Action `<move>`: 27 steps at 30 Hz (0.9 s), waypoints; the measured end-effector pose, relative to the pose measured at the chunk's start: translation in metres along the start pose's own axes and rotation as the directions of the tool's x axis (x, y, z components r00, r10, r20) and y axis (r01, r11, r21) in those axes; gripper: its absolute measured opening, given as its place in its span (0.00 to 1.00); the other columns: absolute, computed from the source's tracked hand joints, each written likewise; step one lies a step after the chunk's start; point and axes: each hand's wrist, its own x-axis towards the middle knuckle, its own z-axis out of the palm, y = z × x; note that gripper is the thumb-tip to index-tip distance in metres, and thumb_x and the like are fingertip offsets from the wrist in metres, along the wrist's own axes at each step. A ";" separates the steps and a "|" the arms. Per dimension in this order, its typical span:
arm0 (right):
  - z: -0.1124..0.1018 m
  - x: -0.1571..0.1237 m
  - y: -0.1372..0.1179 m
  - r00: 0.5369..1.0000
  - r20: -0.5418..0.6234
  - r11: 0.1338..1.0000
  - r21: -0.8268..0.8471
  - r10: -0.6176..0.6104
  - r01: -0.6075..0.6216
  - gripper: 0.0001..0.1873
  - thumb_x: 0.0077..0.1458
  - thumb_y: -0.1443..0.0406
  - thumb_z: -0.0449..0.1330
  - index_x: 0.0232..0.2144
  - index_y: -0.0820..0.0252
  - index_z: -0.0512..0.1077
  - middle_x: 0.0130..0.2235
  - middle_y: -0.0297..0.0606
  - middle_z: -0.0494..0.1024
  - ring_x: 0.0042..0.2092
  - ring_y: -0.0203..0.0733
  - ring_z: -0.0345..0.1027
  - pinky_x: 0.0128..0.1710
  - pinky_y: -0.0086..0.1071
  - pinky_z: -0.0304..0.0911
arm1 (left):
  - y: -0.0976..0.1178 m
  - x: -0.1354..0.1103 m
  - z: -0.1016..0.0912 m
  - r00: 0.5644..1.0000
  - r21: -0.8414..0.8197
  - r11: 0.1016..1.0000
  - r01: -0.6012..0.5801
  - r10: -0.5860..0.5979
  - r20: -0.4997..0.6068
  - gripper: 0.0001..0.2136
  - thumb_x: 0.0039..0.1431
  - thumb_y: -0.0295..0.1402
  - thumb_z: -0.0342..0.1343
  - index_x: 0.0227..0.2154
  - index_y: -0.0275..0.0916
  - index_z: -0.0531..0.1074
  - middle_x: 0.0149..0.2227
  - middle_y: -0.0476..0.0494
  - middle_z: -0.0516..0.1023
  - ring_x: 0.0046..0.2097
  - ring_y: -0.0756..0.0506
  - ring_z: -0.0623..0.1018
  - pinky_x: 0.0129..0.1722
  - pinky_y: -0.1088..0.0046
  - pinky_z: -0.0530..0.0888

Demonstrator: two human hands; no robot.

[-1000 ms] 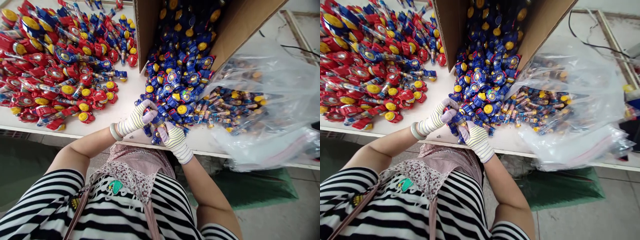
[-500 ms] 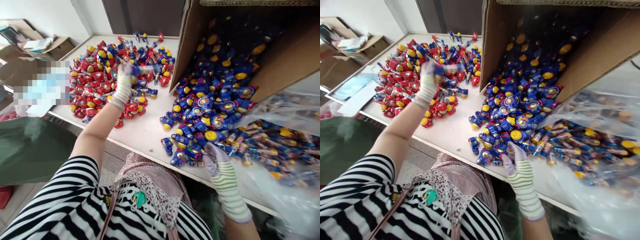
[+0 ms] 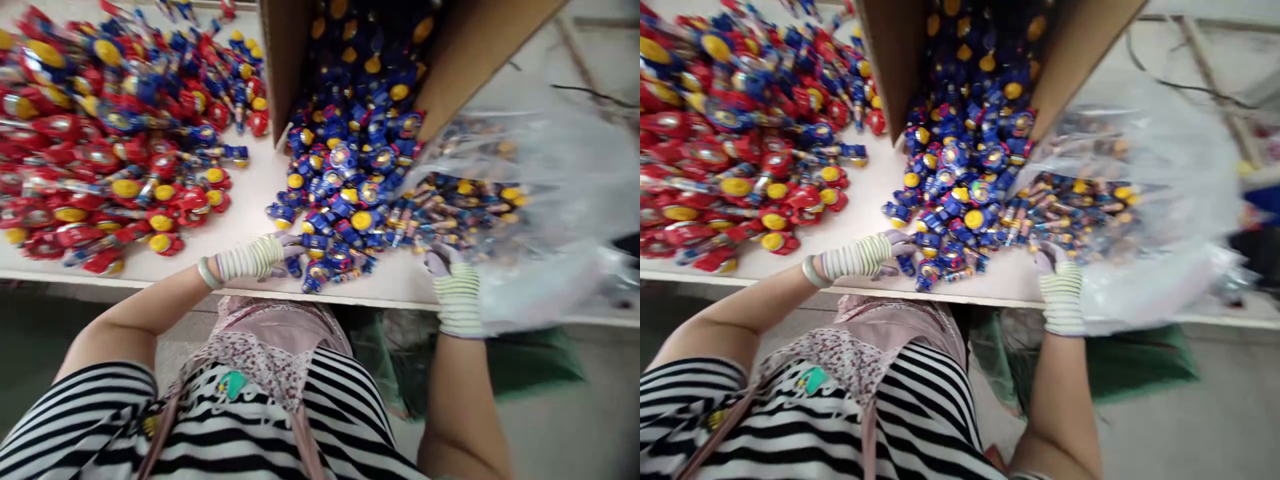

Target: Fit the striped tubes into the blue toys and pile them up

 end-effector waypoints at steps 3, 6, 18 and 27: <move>-0.018 0.003 0.009 0.992 -0.082 0.994 -0.041 0.098 -0.101 0.23 0.58 0.56 0.53 0.51 0.61 0.73 0.49 0.51 0.80 0.49 0.54 0.75 0.53 0.50 0.70 | -0.001 -0.007 0.019 0.997 -0.061 0.996 0.065 -0.067 -0.027 0.16 0.68 0.35 0.53 0.56 0.40 0.70 0.55 0.37 0.72 0.53 0.39 0.74 0.57 0.56 0.73; -0.024 0.011 0.008 0.992 -0.050 0.964 -0.238 0.113 -0.121 0.22 0.58 0.63 0.51 0.51 0.66 0.74 0.51 0.53 0.79 0.53 0.54 0.72 0.58 0.49 0.64 | -0.018 -0.016 0.020 0.973 -0.322 0.935 0.148 -0.196 -0.122 0.18 0.62 0.41 0.61 0.54 0.48 0.70 0.49 0.45 0.77 0.46 0.42 0.78 0.50 0.60 0.77; 0.003 0.016 -0.030 0.946 0.169 0.812 -0.568 0.276 -0.135 0.25 0.63 0.60 0.55 0.58 0.67 0.73 0.59 0.58 0.71 0.56 0.60 0.68 0.57 0.48 0.62 | 0.007 0.030 0.014 0.804 -0.754 0.649 0.097 -0.498 -0.326 0.25 0.53 0.48 0.68 0.49 0.43 0.70 0.39 0.45 0.77 0.34 0.44 0.77 0.33 0.66 0.77; 0.007 -0.029 -0.127 0.918 0.313 0.960 -0.058 -0.243 0.274 0.18 0.58 0.54 0.63 0.46 0.58 0.77 0.45 0.47 0.79 0.46 0.54 0.73 0.49 0.48 0.68 | 0.037 0.071 0.015 0.911 -0.622 0.781 0.050 -0.291 -0.292 0.25 0.58 0.47 0.64 0.52 0.38 0.70 0.52 0.39 0.74 0.53 0.41 0.75 0.56 0.64 0.73</move>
